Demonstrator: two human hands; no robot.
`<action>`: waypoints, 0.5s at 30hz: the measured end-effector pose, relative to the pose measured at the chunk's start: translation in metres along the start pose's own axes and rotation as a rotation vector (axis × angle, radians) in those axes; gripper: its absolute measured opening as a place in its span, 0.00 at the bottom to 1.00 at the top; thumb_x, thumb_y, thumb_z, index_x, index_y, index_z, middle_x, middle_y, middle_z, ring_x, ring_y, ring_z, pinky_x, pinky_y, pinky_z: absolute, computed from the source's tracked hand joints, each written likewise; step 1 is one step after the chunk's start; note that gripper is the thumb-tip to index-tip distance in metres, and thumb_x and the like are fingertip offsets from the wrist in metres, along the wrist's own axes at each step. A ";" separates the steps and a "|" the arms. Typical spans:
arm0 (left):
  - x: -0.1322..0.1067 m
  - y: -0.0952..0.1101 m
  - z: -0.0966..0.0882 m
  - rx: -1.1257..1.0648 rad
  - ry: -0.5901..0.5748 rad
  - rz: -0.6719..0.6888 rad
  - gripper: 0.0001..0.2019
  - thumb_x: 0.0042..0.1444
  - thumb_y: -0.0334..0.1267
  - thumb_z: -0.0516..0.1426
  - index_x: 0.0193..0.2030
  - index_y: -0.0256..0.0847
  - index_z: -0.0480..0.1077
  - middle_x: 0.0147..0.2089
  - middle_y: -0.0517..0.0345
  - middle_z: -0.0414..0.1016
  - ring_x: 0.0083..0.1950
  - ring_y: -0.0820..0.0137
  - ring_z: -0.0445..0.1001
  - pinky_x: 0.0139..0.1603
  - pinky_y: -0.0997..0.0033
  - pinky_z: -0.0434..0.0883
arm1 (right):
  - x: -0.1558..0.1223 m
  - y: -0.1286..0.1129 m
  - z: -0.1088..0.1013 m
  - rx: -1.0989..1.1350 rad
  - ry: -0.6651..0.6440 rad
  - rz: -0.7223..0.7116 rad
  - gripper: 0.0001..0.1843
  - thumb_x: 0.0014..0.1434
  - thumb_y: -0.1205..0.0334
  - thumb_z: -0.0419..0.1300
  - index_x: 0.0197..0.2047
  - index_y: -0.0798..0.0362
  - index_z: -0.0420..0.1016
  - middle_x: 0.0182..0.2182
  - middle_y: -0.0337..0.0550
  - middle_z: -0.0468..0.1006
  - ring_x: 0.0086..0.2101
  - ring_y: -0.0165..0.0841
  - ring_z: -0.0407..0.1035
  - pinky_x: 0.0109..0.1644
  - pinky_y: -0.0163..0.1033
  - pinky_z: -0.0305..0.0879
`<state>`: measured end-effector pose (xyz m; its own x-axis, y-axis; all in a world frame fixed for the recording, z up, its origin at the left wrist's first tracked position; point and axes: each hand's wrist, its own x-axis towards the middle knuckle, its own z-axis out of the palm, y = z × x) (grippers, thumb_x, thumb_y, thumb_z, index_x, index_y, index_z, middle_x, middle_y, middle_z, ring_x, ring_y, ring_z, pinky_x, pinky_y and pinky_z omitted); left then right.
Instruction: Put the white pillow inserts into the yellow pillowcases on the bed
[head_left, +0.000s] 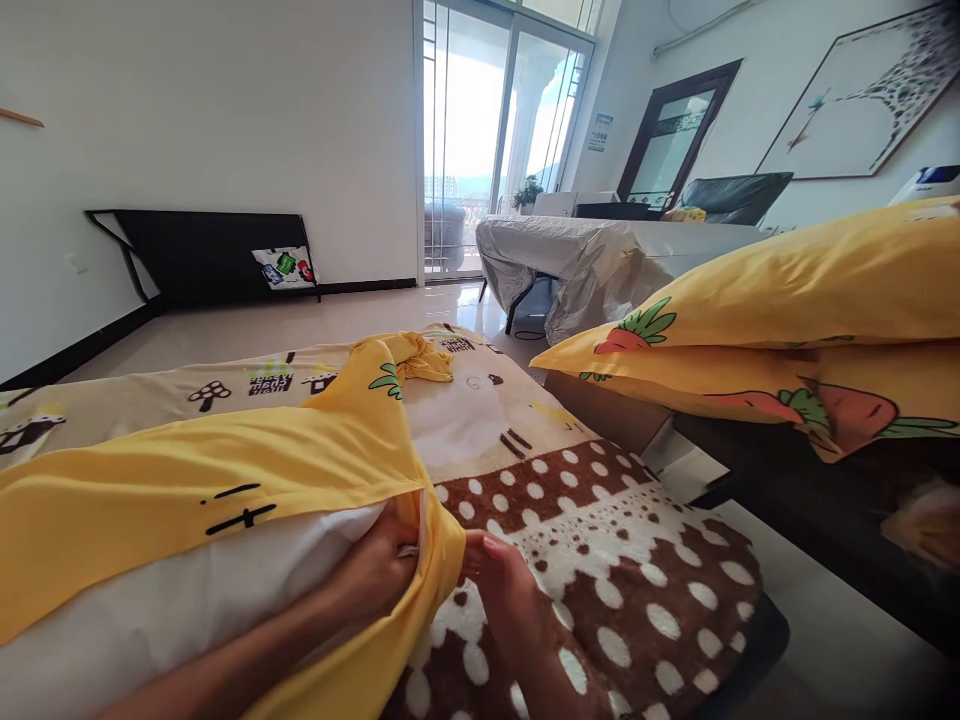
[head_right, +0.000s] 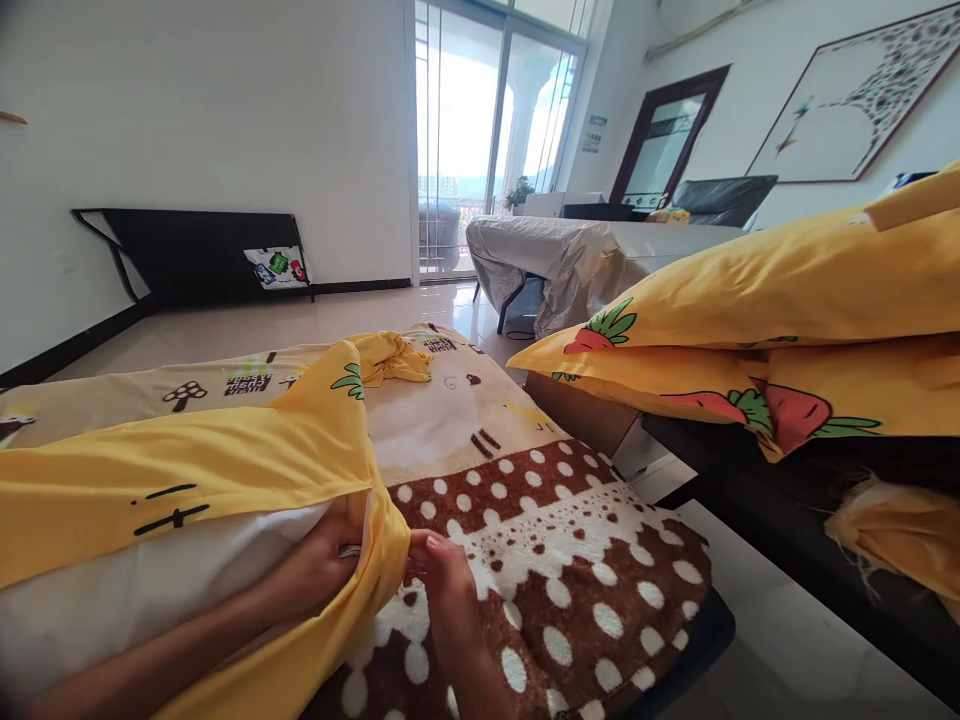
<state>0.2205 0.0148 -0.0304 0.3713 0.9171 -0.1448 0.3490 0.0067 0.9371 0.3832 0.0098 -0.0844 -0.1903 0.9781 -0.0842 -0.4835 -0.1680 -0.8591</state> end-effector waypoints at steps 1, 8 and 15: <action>-0.001 0.002 0.000 -0.003 0.008 -0.004 0.14 0.50 0.42 0.56 0.32 0.34 0.79 0.33 0.52 0.79 0.36 0.60 0.73 0.39 0.67 0.72 | 0.003 0.000 -0.003 0.022 0.015 0.056 0.13 0.48 0.53 0.61 0.30 0.55 0.78 0.26 0.43 0.75 0.28 0.31 0.65 0.31 0.35 0.62; 0.001 0.000 0.003 0.055 0.020 0.001 0.11 0.48 0.37 0.54 0.29 0.38 0.78 0.32 0.59 0.79 0.33 0.65 0.73 0.34 0.72 0.69 | 0.016 -0.002 0.000 -0.268 -0.293 0.184 0.09 0.46 0.61 0.64 0.33 0.55 0.80 0.24 0.37 0.76 0.21 0.23 0.58 0.24 0.28 0.53; -0.004 0.004 0.002 0.435 0.330 0.193 0.10 0.47 0.34 0.55 0.34 0.38 0.76 0.44 0.50 0.74 0.48 0.60 0.68 0.50 0.65 0.66 | 0.019 0.005 0.011 -0.239 -0.240 0.170 0.06 0.38 0.68 0.66 0.25 0.56 0.77 0.18 0.33 0.72 0.22 0.26 0.62 0.29 0.31 0.60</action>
<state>0.2226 0.0105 -0.0269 0.1997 0.9617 0.1879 0.6495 -0.2735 0.7095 0.3676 0.0258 -0.0840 -0.4595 0.8771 -0.1395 -0.2199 -0.2646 -0.9390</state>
